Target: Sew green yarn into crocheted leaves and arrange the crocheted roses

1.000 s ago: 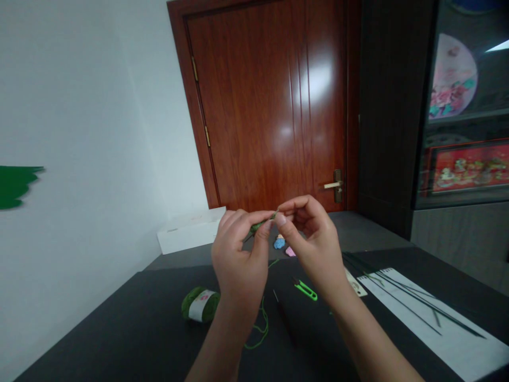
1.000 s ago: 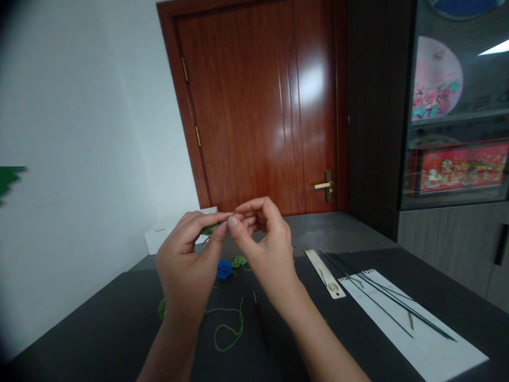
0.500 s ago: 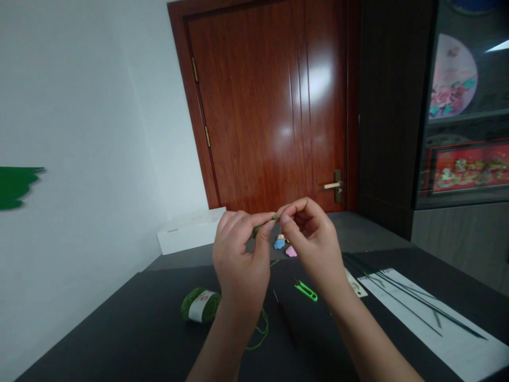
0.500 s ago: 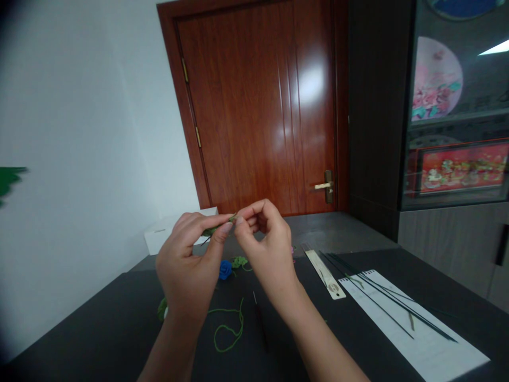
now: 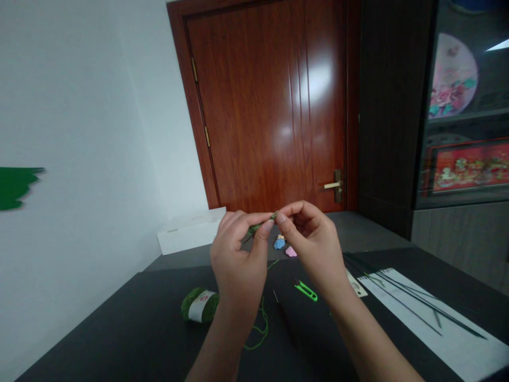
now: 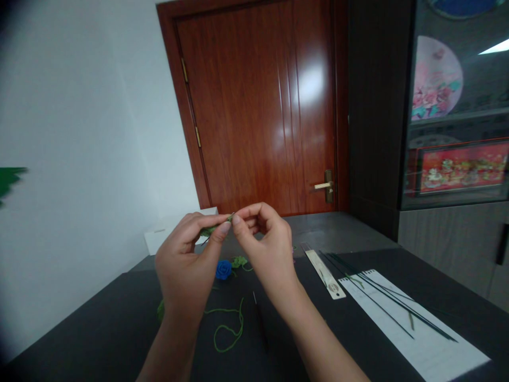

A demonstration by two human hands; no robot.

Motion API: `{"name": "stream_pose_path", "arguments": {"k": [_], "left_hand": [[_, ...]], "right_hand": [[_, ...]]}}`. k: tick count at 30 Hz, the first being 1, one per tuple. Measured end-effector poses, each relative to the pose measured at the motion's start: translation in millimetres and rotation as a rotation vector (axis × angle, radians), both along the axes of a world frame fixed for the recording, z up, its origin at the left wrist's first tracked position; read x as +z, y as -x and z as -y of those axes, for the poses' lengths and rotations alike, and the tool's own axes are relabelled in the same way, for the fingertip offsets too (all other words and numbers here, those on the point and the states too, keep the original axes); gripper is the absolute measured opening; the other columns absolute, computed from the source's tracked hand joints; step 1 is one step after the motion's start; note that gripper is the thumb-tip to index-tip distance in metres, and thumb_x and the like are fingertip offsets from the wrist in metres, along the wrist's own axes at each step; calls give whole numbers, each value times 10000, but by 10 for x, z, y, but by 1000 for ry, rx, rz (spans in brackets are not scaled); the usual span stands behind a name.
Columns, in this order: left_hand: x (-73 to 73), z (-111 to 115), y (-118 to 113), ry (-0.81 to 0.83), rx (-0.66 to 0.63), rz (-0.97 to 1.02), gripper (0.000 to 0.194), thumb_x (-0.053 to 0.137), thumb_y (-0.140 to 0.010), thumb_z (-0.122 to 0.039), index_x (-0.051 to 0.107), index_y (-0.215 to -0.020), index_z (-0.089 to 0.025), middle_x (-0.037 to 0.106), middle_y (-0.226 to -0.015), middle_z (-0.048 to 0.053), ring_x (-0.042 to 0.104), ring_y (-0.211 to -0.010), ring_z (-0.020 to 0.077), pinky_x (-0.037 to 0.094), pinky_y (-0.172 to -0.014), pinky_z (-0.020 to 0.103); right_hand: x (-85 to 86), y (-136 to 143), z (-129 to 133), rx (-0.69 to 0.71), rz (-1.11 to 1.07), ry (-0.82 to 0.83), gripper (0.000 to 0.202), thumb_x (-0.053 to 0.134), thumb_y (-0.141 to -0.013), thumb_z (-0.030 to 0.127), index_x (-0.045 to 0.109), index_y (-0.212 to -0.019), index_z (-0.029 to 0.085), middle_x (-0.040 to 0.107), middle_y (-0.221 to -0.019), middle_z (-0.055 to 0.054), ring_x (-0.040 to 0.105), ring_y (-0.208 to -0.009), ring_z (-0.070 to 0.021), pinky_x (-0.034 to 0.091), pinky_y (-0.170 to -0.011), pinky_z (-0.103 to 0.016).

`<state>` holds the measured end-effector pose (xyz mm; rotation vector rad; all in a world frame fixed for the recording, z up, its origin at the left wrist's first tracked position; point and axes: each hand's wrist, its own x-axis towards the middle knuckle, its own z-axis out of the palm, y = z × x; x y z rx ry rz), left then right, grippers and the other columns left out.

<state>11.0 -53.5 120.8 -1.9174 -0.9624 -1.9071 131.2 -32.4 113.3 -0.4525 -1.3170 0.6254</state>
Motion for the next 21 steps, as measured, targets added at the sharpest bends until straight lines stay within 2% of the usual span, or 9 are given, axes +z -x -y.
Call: {"name": "stream_pose_path", "arguments": {"k": [8,14,18,21], "left_hand": [[-62,-50,20,150,-172,150,62,709,-837,-234,745,-884,-220,730,-877,44,670,-844,191,537,-767,337],[-57,-92,17,246,-377,279,70,740,-803,-228,753,-862,-192,733,-843,46,680,-786,173,571,-725,300],[-29,-84,-5,326,-485,364,70,757,-782,-210,746,-843,-176,734,-805,39,675,-751,155,570,-699,275],[-24,-76,-23,340,-515,392,73,768,-768,-202,742,-828,-171,735,-802,36,674,-740,149,567,-686,264]], "right_hand": [[-9,15,-2,32,-13,9,145,698,-806,309,608,-782,198,637,-722,2,587,-627,-119,480,-566,-237],[-7,53,16,74,-30,46,175,690,-827,346,584,-796,209,599,-672,22,569,-581,-119,488,-540,-244],[-25,109,30,41,-95,29,176,681,-846,339,572,-800,208,598,-706,16,567,-607,-119,490,-560,-249],[-51,135,33,2,-97,-1,159,670,-861,319,565,-810,211,601,-742,7,567,-643,-124,487,-589,-256]]}}
